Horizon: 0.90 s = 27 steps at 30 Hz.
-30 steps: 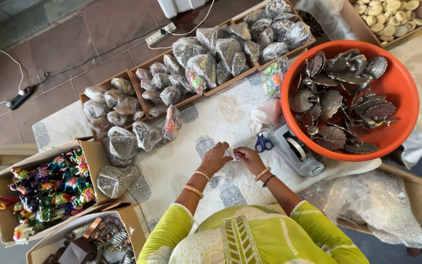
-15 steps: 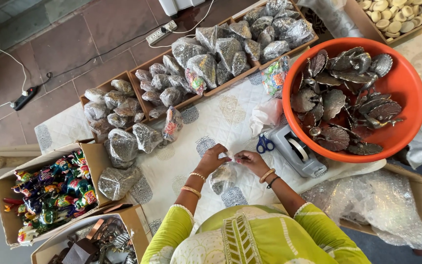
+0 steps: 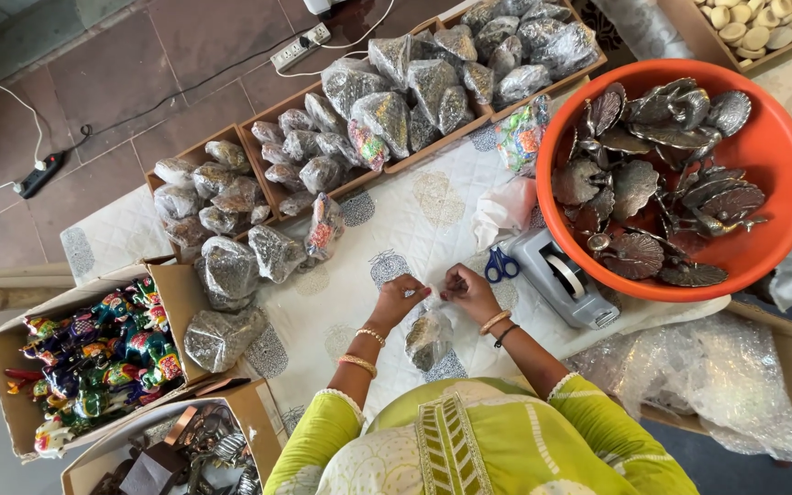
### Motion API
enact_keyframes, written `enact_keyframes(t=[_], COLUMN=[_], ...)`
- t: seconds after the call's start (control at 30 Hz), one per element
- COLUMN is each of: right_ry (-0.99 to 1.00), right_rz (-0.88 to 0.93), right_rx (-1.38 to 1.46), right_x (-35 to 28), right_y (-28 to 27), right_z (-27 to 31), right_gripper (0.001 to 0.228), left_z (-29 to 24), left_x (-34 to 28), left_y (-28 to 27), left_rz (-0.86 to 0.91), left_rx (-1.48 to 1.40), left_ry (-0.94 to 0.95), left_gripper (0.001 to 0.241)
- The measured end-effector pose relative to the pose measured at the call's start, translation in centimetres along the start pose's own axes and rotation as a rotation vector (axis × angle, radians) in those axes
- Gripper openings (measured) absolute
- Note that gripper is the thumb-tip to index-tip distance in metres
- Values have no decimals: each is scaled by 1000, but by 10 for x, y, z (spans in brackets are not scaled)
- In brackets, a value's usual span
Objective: The person wraps metal decorative ornaments in bubble wrap, presses the wrap around each item, tears tape from a tape dispenser and cuts it with scissors to secure the wrapping, and places the wrapped items into a cardboard box, handling items one at a time.
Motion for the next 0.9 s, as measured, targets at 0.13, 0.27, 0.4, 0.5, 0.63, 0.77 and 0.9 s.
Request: enact_keyframes(t=[0.13,0.27,0.4,0.5,0.63,0.77,0.9], right_ry=[-17,-39,-22,53,48,-6,30], right_rz=[-27,-3,-12,7,26,14,0], right_rx=[-46,-173,-294,-286,-284,-258,-278], right_x=[-7,-13,-6,0,-1,-4,-8], right_y=[6,20,23,19,19,22,25], right_z=[24,64,57,31,35,30,41], right_gripper=[19,19,17,13,12,12,11], left_z=[3,5,29,14,60,73,67], left_x=[1,1,-2,-16,-29,-38,-33], left_y=[2,4,7,-24,-11,23,35], left_rz=[-21,14,32,-224,-135,31,-132], left_rx=[20,-96,-300,-194,-324,-392,-75], left_ry=[-49,-82,-47,127,-269,-345,-230], left_gripper=[28,30,18,29,24,26,26])
Point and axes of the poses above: each hand's wrist, its own x-axis towards the middle knuckle, its own y-axis out of the palm, z = x × y, the point moved 9 cm from there along x, towards the middle knuckle, and after that the axes turned 10 degrees about z, right-handed, at the moved point
